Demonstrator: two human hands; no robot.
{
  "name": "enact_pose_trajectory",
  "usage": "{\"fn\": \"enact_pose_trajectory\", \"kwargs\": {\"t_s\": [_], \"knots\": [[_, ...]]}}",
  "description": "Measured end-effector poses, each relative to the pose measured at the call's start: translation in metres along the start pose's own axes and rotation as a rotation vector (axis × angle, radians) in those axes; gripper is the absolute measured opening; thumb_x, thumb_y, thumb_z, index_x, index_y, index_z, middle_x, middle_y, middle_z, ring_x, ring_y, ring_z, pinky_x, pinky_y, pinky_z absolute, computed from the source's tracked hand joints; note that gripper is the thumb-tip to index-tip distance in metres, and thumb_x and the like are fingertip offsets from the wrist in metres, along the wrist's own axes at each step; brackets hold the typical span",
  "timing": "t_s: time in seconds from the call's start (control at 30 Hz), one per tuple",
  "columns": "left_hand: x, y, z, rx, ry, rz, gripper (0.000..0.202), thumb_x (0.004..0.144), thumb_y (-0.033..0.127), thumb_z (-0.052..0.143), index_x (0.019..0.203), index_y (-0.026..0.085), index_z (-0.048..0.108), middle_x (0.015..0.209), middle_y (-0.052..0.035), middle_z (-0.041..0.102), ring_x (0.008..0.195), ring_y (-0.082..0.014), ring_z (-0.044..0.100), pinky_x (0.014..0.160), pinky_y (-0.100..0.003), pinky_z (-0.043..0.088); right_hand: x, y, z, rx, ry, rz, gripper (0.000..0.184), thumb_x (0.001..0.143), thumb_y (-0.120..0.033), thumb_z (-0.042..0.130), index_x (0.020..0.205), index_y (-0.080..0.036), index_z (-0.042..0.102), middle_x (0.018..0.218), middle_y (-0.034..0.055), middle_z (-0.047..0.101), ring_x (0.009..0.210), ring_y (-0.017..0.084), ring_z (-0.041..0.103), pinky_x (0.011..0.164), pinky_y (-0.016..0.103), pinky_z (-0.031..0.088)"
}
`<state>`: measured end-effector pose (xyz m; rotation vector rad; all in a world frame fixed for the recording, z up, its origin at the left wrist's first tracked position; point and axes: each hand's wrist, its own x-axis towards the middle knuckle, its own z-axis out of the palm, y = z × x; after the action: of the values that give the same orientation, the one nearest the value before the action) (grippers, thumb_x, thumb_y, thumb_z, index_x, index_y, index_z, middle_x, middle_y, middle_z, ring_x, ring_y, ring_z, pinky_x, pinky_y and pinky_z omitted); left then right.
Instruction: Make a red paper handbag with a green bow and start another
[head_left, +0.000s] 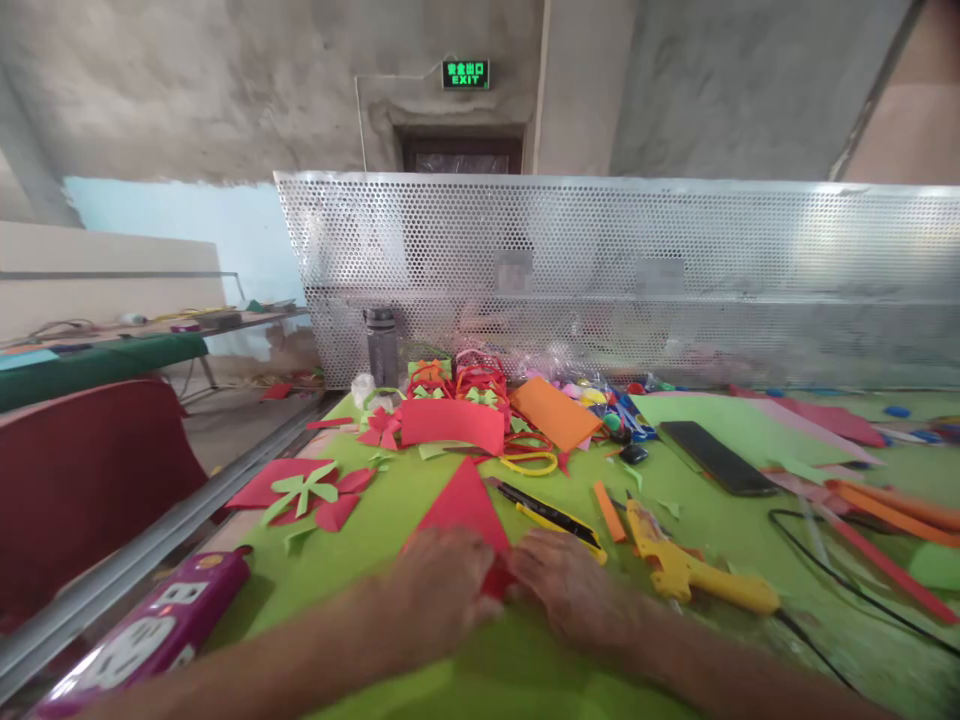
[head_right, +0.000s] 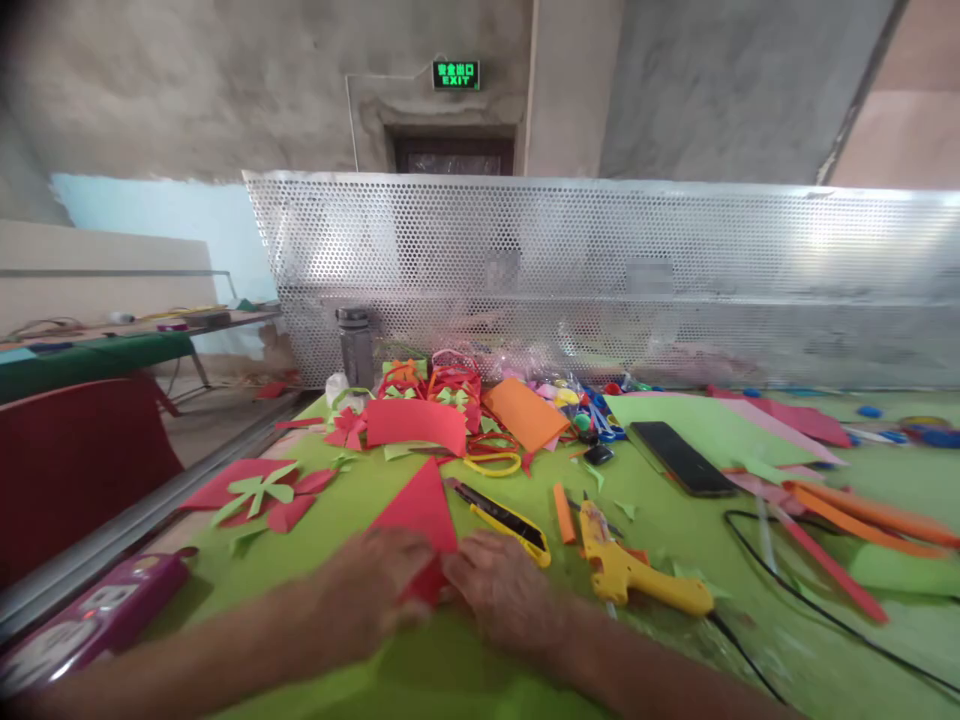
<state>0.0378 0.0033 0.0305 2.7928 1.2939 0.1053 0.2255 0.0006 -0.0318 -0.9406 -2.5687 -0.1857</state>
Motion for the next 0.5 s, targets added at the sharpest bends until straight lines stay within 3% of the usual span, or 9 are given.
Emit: {"fn": "enact_pose_trajectory", "kwargs": {"t_s": [0.07,0.17,0.3,0.5], "knots": [[-0.014,0.01,0.02,0.042,-0.09,0.012,0.037,0.075,0.035,0.07,0.106,0.016,0.067,0.107,-0.0119,0.065,0.097,-0.0299,0.061,0.082,-0.042,0.051,0.0,-0.005,-0.003,0.111,0.019,0.038,0.023,0.095,-0.02,0.038,0.092,-0.017,0.06,0.073,0.0033,0.062,0.067,0.016,0.054,0.063,0.028,0.042],[-0.019,0.011,0.038,0.156,-0.096,0.031,0.026,0.086,0.022,0.057,0.109,0.012,0.064,0.107,-0.0145,0.064,0.099,-0.029,0.059,0.08,-0.04,0.052,-0.002,-0.009,-0.007,0.266,0.046,0.077,0.025,0.095,-0.02,0.037,0.097,-0.017,0.061,0.075,0.0029,0.063,0.069,0.015,0.056,0.064,0.025,0.042],[-0.019,0.004,0.043,0.301,-0.098,0.14,0.02,0.081,0.004,0.055,0.094,0.01,0.068,0.09,-0.0126,0.066,0.088,-0.0269,0.062,0.064,-0.031,0.054,-0.004,-0.011,-0.009,0.329,0.064,0.114,0.025,0.095,-0.021,0.038,0.097,-0.019,0.063,0.078,0.0033,0.065,0.07,0.015,0.058,0.065,0.025,0.044],[-0.021,-0.002,0.043,0.283,-0.068,0.137,0.016,0.084,0.007,0.053,0.085,0.013,0.067,0.085,-0.0104,0.067,0.081,-0.0256,0.063,0.053,-0.027,0.048,-0.007,-0.008,-0.004,0.335,0.28,0.132,0.026,0.095,-0.024,0.038,0.106,-0.02,0.062,0.086,0.0061,0.069,0.077,0.017,0.063,0.071,0.027,0.05]]}}
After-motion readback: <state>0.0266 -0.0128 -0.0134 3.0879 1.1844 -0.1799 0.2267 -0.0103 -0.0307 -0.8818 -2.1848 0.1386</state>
